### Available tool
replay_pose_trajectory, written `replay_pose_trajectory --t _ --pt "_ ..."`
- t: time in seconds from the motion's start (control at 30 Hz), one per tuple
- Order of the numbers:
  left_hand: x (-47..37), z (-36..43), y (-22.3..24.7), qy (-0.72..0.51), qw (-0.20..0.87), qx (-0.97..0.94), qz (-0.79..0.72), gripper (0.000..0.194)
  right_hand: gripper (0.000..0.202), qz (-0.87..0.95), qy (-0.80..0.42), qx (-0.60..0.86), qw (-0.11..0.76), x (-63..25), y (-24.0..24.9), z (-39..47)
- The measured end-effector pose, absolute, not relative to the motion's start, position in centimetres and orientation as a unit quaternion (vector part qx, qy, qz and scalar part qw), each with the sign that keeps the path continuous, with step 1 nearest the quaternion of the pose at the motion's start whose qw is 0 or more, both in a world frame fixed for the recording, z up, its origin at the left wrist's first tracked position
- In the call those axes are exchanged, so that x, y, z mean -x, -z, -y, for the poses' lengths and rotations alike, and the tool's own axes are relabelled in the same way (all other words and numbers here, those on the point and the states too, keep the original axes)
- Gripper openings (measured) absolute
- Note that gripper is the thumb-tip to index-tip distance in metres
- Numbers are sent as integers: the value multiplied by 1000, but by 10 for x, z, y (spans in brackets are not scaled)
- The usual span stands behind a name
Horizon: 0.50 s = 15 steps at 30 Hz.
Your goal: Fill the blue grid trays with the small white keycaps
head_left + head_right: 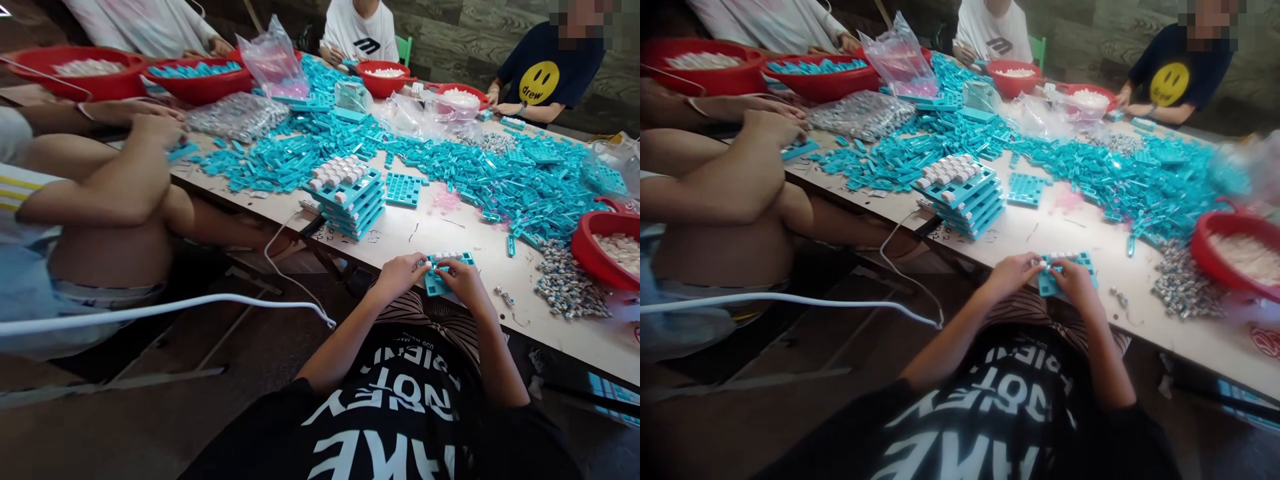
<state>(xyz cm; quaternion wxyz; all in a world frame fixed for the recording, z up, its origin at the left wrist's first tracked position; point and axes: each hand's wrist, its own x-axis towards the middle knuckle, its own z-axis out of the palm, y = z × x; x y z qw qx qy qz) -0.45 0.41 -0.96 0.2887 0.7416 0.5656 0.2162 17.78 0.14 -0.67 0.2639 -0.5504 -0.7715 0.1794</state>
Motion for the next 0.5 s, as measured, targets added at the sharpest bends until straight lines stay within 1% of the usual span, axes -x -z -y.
replay_pose_trajectory --t 0.1,0.27,0.43,0.5 --pt "14 -4 11 -225 306 -742 -553 35 19 787 -152 537 263 -170 7 -3" --pt "22 -4 11 -241 337 -740 -530 37 19 823 -119 522 190 -162 6 -5" --pt "25 -4 8 -236 340 -748 -519 37 18 820 -105 552 109 -155 -10 2" --pt "26 -3 8 -238 341 -751 -513 36 18 820 -109 555 89 -153 -16 4"
